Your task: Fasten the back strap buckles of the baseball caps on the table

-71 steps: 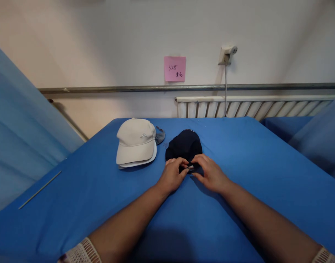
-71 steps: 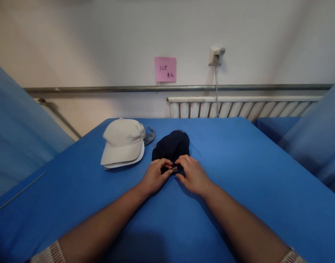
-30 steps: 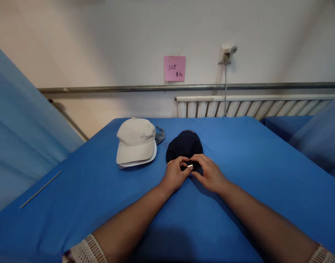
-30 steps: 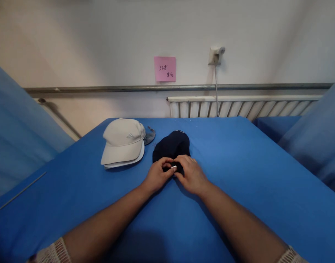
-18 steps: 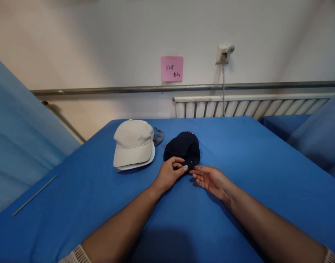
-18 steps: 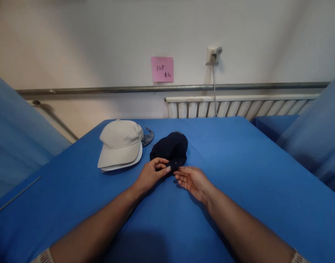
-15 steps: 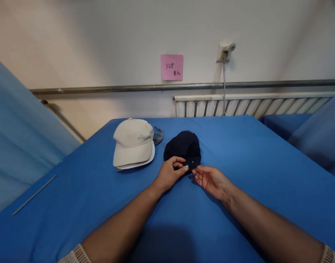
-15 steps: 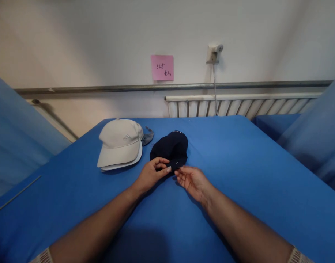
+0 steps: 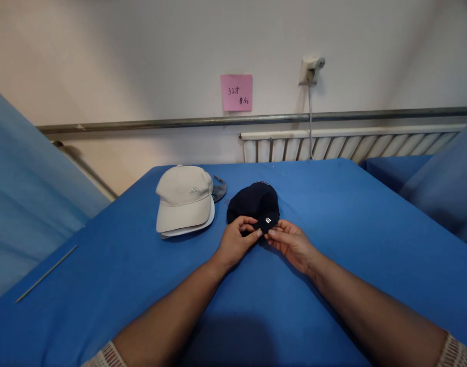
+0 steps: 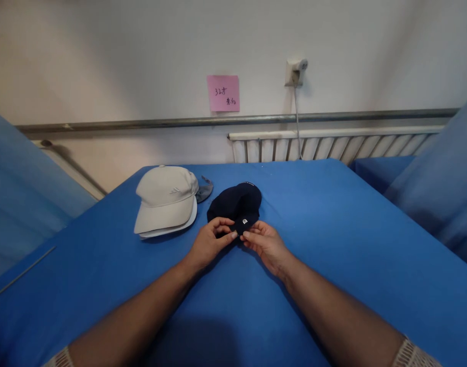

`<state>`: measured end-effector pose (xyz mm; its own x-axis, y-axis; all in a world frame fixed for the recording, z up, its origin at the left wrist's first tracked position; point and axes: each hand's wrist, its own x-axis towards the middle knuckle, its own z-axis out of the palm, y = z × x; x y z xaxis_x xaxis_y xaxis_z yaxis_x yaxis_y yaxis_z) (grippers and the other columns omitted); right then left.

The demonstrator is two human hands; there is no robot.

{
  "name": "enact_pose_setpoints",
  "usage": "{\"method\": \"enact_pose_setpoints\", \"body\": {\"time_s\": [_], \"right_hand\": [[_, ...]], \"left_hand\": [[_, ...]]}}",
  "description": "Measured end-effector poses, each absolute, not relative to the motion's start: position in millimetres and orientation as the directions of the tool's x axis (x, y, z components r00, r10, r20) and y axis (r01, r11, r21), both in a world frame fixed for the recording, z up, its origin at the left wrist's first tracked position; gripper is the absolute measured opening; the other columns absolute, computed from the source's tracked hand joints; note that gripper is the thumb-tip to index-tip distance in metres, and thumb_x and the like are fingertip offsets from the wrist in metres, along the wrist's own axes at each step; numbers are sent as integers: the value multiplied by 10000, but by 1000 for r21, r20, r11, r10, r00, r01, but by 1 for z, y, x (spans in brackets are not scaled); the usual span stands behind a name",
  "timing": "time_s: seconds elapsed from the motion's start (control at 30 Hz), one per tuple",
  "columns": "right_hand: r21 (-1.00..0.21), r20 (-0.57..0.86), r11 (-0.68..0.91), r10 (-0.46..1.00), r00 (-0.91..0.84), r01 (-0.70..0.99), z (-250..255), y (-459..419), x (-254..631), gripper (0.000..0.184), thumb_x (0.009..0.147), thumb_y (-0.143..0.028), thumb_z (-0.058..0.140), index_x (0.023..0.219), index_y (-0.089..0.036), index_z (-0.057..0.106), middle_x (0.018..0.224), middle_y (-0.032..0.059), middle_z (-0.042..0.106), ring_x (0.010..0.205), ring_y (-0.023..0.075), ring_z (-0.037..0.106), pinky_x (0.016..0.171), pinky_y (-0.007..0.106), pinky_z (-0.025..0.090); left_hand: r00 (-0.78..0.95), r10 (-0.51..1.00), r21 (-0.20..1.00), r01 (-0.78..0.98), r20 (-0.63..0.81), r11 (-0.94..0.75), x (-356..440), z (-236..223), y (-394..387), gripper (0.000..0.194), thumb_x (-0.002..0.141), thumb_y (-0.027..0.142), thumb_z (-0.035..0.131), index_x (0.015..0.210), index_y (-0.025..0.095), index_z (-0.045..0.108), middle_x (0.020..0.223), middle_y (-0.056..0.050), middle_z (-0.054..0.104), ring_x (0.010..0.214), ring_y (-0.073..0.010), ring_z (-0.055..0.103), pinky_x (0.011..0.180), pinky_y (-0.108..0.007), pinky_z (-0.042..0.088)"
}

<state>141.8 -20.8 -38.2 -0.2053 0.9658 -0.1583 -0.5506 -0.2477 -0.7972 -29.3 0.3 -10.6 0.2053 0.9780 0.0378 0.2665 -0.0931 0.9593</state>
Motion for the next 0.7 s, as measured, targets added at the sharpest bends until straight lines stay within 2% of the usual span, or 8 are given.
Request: {"method": "enact_pose_setpoints", "body": {"time_s": [0.27,0.47,0.7], "right_hand": [[-824,-236,-272,962,-135,-497,-44,-18,142,357,613,-369,849,736,-180,573,676,-9,646,635,124,612,630,277,486],[-822,-238,-254,966,-99,-510,-41,-22,139,349,613,-369,849,744,-180,586,731,6,669,717,136,641,657,265,480],[-874,-183,-152,983,23,-462,-40,-24,136,328,618,-371,840,792,-189,631,754,-6,666,712,127,631,663,261,460]], "left_hand": [[216,969,927,326,121,-188,-28,-12,-3,309,730,297,706,996,165,621,799,-14,661,778,-153,625,726,-283,495],[197,972,921,342,124,-187,-28,-12,-2,300,727,298,702,984,164,621,791,-9,647,776,-151,622,718,-282,492],[203,975,927,341,92,-159,-28,-14,-1,318,734,299,708,1004,157,617,760,-3,639,756,-150,626,692,-267,480]]}}
